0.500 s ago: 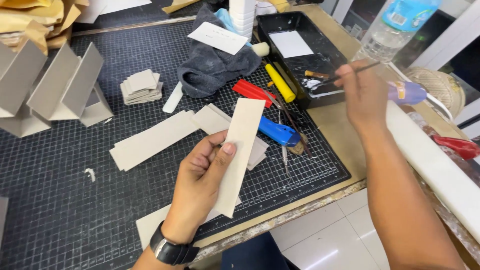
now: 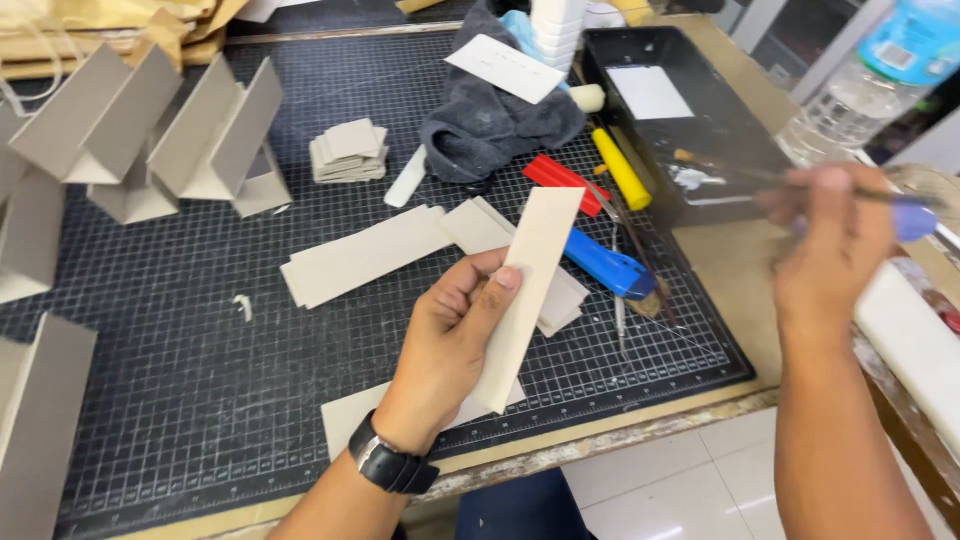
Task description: Applying glue to cardboard strips and folding them to assemble components
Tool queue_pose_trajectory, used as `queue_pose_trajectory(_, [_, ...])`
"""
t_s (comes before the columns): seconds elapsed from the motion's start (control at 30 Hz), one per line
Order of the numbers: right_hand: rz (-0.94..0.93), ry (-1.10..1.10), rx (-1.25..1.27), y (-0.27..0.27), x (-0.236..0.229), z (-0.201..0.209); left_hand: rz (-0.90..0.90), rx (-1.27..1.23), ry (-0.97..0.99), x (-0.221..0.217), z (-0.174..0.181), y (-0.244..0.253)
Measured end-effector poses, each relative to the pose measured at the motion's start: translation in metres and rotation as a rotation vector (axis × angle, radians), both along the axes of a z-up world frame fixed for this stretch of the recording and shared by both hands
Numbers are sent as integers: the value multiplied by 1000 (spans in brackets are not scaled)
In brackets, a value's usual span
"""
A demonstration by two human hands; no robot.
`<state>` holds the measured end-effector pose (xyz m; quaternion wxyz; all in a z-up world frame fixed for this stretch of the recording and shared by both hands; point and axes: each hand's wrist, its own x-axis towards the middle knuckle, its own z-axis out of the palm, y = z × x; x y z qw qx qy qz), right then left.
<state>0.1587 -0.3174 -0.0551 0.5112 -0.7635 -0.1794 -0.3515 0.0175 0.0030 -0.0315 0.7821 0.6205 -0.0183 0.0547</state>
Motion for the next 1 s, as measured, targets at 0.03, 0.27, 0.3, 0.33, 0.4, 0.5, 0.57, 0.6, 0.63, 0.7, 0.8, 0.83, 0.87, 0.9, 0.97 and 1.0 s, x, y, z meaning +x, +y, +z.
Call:
queue_pose_trajectory(0.03, [86,2,223,13,-22,3,-6,-35,31,1,-1,0])
queue_pose_trajectory(0.27, [493,-147,355,83,-144,-13,-24,-149,77,5,-6,0])
queue_pose_trajectory(0.3, [496,-146,360,89,-150,-12,-20,-145,78,4,-7,1])
queue_pose_trajectory(0.33, [522,-82,392,94,-156,-10,-25,-152,81,4,-8,1])
queue_pose_trajectory(0.4, [548,-19,425,100,-161,-8,-28,-159,82,4,-7,0])
queue_pose_trajectory(0.5, [574,-13,401,100,-158,-9,-24,-184,90,4,-7,0])
queue_pose_trajectory(0.57, [583,-2,386,102,-158,-9,-34,-199,91,4,-8,0])
queue_pose_trajectory(0.6, [582,-1,387,100,-157,-11,-34,-199,92,4,-6,0])
queue_pose_trajectory(0.63, [601,16,382,97,-155,-13,-34,-194,109,3,-5,0])
queue_pose_trajectory(0.7, [617,29,378,95,-153,-13,-38,-188,122,4,-4,1])
queue_pose_trajectory(0.8, [599,25,401,96,-155,-8,-28,-195,96,4,-7,0])
queue_pose_trajectory(0.83, [617,39,390,98,-156,-8,-28,-198,98,5,-7,0])
queue_pose_trajectory(0.87, [631,53,379,99,-159,-8,-31,-201,102,5,-7,0])
queue_pose_trajectory(0.9, [629,53,381,99,-157,-9,-33,-200,102,5,-8,0])
queue_pose_trajectory(0.97, [610,16,379,99,-153,-12,-27,-176,91,5,-8,0])
queue_pose_trajectory(1.0, [612,16,380,98,-153,-11,-25,-175,90,6,-9,0])
